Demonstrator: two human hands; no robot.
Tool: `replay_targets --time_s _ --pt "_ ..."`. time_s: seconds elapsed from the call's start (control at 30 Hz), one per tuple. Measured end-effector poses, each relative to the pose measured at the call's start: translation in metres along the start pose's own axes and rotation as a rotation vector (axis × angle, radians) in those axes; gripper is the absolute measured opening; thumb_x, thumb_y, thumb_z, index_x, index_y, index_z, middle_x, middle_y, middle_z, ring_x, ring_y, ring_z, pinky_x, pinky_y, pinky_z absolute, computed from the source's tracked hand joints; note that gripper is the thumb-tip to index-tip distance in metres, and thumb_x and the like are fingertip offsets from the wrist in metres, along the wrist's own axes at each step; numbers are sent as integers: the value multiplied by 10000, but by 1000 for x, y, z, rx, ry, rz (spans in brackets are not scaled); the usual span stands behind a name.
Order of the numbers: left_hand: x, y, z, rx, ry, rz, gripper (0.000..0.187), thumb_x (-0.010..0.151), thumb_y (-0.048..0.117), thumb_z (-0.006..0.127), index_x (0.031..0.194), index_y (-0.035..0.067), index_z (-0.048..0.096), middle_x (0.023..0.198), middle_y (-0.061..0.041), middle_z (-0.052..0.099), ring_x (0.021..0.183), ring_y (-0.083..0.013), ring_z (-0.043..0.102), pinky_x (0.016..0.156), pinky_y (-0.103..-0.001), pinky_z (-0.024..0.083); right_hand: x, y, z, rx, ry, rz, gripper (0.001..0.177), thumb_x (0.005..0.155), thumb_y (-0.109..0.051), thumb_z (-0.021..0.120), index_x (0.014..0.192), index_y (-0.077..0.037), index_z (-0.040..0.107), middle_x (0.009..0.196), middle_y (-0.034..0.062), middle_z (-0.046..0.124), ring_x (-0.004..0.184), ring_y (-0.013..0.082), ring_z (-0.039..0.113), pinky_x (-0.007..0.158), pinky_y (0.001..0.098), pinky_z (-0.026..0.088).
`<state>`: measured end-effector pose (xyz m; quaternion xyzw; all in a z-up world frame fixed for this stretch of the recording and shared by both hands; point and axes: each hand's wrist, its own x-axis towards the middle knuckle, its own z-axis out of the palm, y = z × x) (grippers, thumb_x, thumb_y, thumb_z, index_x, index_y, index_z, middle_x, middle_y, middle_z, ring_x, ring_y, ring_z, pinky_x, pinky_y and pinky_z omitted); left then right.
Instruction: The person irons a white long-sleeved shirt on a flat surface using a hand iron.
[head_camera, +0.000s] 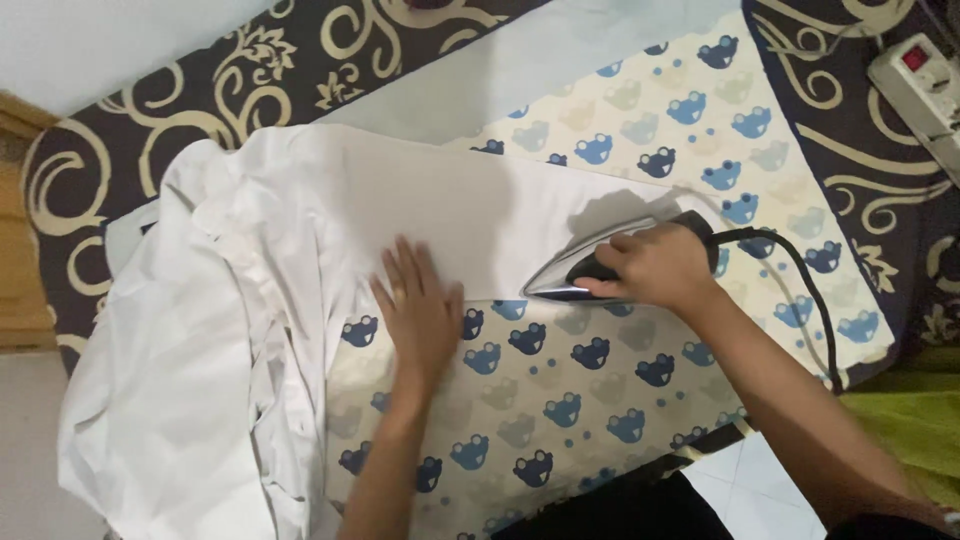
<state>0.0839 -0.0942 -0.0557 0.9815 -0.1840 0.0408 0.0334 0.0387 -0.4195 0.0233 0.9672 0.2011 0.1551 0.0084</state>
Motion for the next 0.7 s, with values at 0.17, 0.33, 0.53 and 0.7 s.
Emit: replay_targets --time_s 0.17,0.33,0.53,0.7 --pt "-40 2 -17 -211 72 -145 837 982 491 531 1569 -41 262 1663 -277 161 1543 -447 100 1189 -669 71 21 2 29 -57 138 -63 572 901 -660 679 669 -138 652 600 32 621 504 193 635 433 341 458" --pt "-69 -9 -25 -296 98 -262 857 963 466 573 1579 -48 272 1677 -264 179 1559 -446 102 1197 -665 65 68 13 47 -181 110 140 635 944 -721 658 666 -151 636 598 39 631 508 215 639 447 342 467" --pt "-78 -11 -25 -353 271 -323 677 933 268 652 1523 24 427 1605 -236 373 1490 -456 292 1229 -619 177 109 8 47 -179 -4 402 579 991 -698 625 815 -159 742 635 43 679 533 239 668 450 384 482" --pt "-67 -18 -18 -482 427 -437 665 928 244 689 1497 9 439 1375 -231 509 1318 -424 401 1162 -590 239 101 -35 15 32 -311 269 578 932 -732 539 842 -221 794 663 62 717 586 269 699 479 407 494"
